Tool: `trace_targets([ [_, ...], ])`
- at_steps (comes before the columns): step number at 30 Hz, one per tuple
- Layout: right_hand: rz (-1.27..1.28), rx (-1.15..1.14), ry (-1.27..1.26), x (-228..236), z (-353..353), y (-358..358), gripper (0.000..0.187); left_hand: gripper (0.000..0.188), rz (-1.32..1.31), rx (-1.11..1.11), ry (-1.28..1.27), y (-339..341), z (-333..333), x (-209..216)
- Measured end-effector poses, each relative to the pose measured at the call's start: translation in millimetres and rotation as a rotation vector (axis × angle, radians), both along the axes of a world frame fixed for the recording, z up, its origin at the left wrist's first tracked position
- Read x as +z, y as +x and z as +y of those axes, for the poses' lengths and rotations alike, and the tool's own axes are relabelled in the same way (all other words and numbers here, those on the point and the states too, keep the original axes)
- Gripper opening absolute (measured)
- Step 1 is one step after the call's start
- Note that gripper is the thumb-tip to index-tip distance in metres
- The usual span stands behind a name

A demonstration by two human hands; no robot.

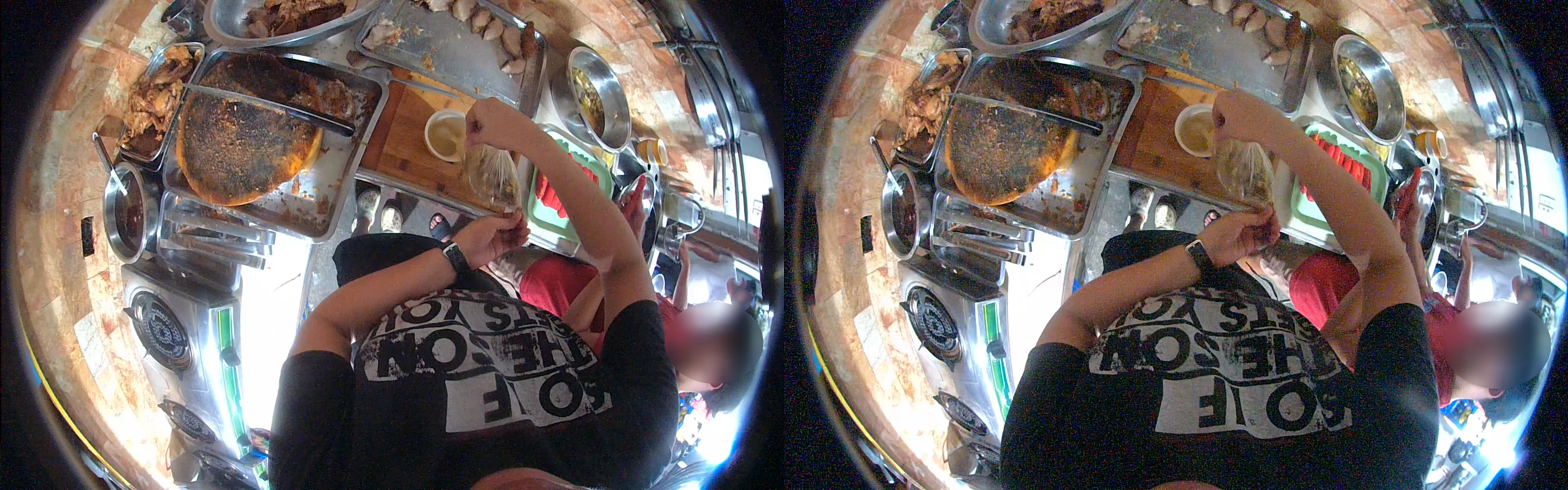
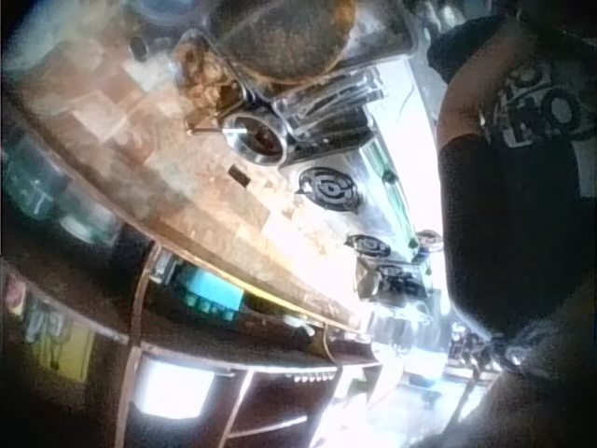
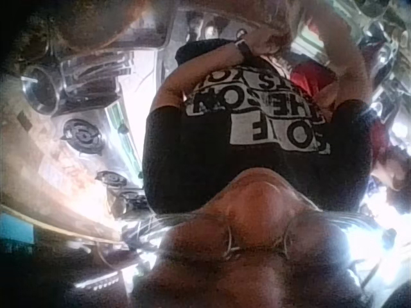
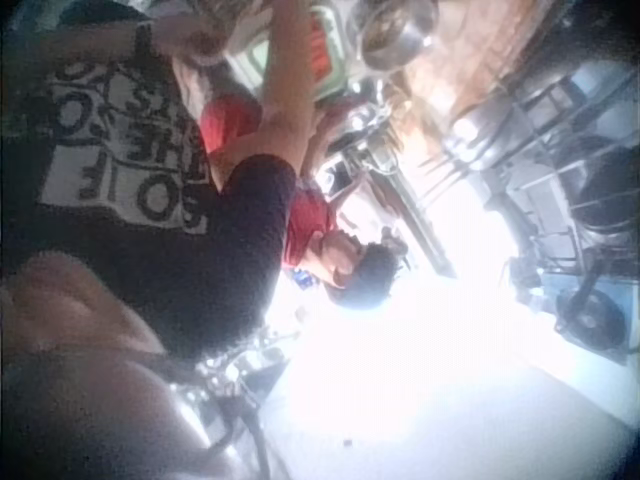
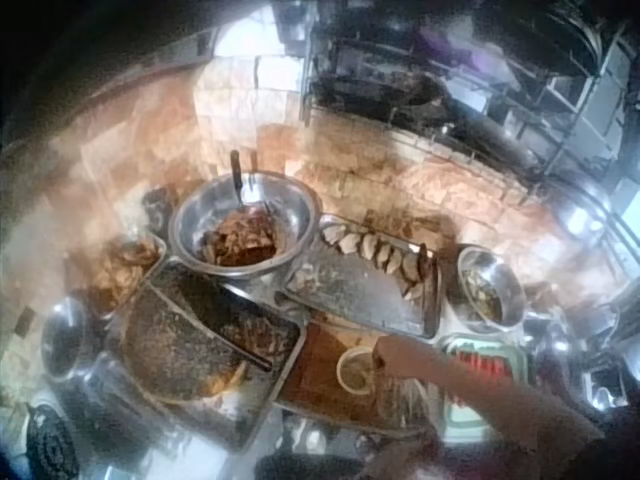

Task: The person transfers liquid from a plastic bag into a small bowl, picks up pieces of fried chicken with tongs to place them on plates, and scoops rice into a bowl.

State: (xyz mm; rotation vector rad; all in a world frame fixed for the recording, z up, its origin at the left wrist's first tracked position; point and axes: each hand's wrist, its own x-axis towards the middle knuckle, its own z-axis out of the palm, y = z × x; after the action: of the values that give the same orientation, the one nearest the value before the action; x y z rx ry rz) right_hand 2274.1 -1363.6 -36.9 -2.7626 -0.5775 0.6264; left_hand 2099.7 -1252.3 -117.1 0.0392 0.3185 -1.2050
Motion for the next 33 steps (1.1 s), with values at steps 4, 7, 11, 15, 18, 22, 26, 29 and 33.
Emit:
trace_targets([
  [4,0.051,-0.031,0.0,6,3,5,0.022,0.016,-0.016,0.026,0.032,8,7,6],
  [7,0.06,-0.005,-0.024,7,7,8,0.022,0.016,-0.016,0.057,0.113,11,13,16],
  [11,0.073,-0.012,-0.068,9,11,14,0.022,0.016,-0.018,0.069,0.127,15,16,20],
  [15,0.033,0.039,-0.1,7,12,19,0.024,0.017,0.008,0.085,0.054,20,21,22],
  [18,0.058,-0.008,-0.148,6,14,22,0.025,0.017,0.009,0.077,0.039,25,25,28],
  [22,0.08,0.014,-0.19,4,15,26,0.026,0.016,0.014,0.066,0.056,27,27,34],
  [26,0.14,0.066,-0.236,7,16,30,0.023,0.016,-0.02,0.068,0.021,30,26,35],
  [29,0.201,0.073,-0.251,10,15,31,0.022,0.016,-0.011,0.07,-0.005,29,24,36],
  [33,0.197,0.047,-0.107,14,14,30,0.024,0.015,-0.005,0.055,0.002,32,26,43],
])
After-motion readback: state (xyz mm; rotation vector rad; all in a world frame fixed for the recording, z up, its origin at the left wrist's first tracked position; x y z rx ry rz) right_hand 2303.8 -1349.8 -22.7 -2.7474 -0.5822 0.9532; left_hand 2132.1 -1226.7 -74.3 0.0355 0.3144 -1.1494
